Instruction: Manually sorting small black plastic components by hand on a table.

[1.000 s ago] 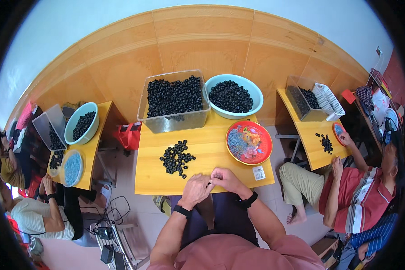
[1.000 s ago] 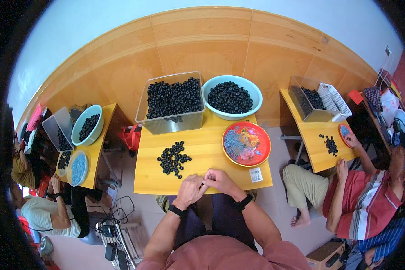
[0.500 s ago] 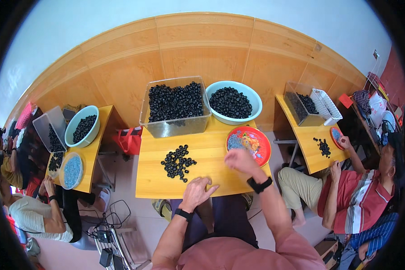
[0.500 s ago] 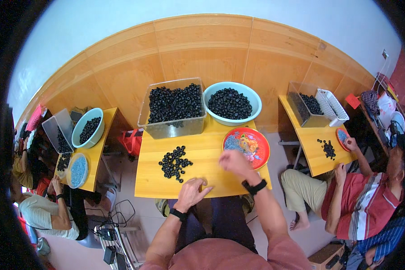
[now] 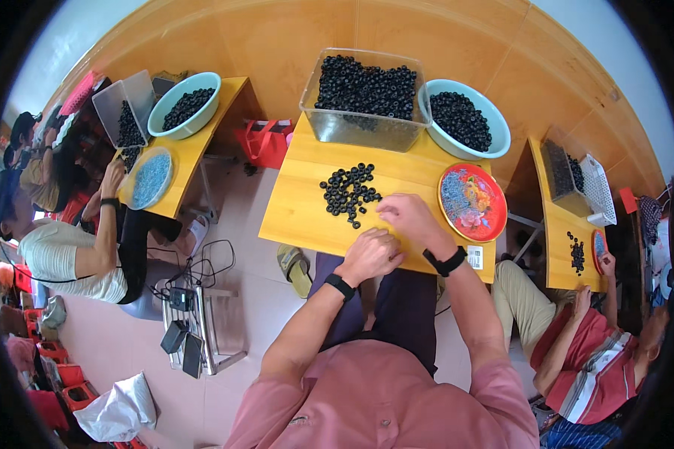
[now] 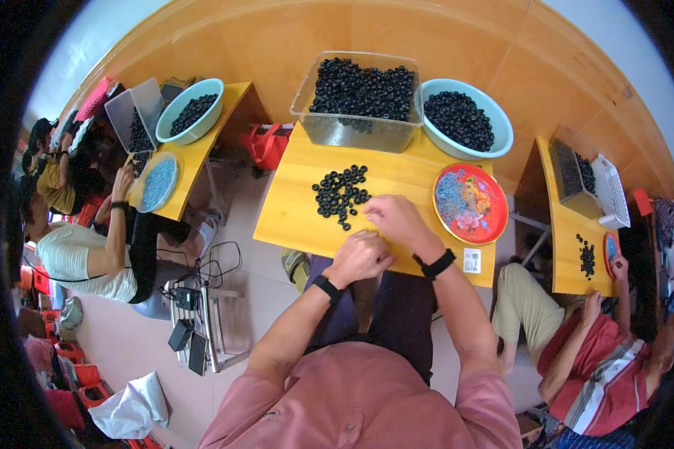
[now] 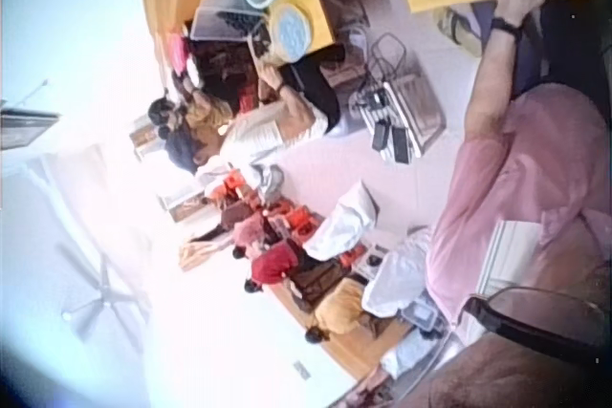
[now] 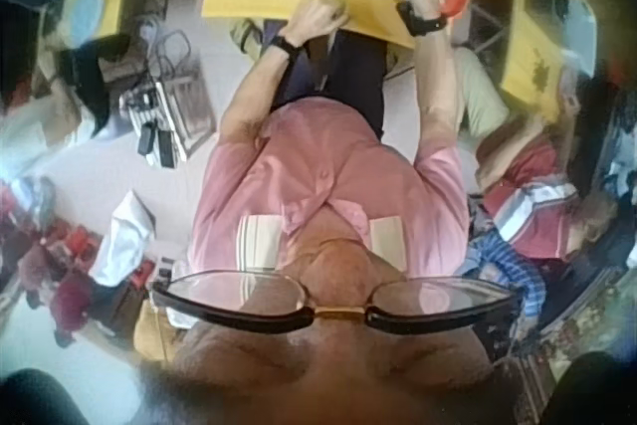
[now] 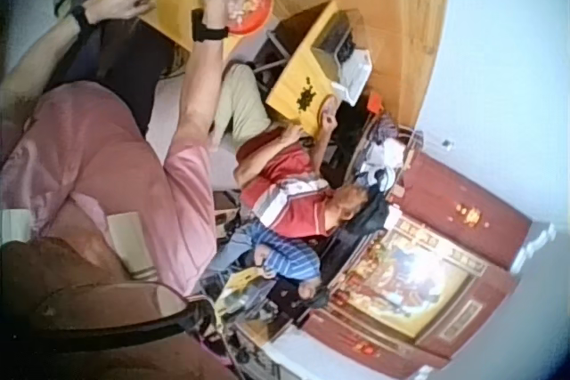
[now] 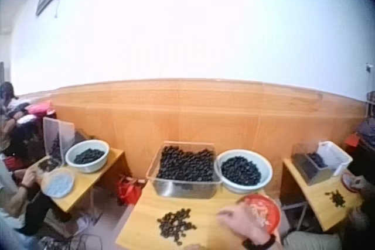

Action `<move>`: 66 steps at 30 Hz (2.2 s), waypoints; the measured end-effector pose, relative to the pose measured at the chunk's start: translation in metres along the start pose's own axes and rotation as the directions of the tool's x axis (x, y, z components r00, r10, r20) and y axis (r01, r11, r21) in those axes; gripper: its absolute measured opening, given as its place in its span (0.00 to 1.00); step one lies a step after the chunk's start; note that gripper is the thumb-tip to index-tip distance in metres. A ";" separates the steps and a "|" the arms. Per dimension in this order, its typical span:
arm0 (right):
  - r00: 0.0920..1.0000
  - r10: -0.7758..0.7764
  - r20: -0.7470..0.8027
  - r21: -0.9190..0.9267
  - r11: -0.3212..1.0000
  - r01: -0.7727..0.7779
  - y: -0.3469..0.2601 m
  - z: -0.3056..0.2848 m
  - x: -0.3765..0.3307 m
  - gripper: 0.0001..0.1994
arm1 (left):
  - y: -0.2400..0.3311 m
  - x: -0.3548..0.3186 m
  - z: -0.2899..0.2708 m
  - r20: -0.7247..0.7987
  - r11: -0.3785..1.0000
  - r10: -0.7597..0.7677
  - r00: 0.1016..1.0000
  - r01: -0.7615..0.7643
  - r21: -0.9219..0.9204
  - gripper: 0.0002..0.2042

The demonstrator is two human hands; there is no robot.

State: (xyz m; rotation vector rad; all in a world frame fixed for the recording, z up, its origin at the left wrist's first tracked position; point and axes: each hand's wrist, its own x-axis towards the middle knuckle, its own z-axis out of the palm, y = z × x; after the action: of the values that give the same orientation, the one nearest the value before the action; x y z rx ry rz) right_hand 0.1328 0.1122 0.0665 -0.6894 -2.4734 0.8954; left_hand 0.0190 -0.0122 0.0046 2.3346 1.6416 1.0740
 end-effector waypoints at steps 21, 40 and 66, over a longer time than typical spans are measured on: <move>0.984 0.166 0.057 -0.174 0.973 -0.154 -0.005 0.019 0.005 0.07 | 0.002 -0.002 -0.005 -0.062 0.996 0.002 0.998 -0.007 -0.093 0.12; 0.967 0.230 0.109 -0.208 0.957 -0.204 0.025 0.000 -0.020 0.11 | -0.004 -0.003 0.006 -0.115 0.976 -0.086 0.990 0.061 -0.207 0.07; 0.823 0.331 -0.461 -0.129 0.893 -0.431 0.041 -0.070 -0.088 0.06 | 0.003 0.002 -0.005 -0.035 0.889 -0.322 0.946 0.289 -0.354 0.09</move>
State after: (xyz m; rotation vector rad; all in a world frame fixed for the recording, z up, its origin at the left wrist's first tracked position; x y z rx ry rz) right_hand 0.2521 0.1213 0.0691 -1.3486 -2.0814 0.5077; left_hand 0.0184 -0.0130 0.0110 1.7620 1.6221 1.2906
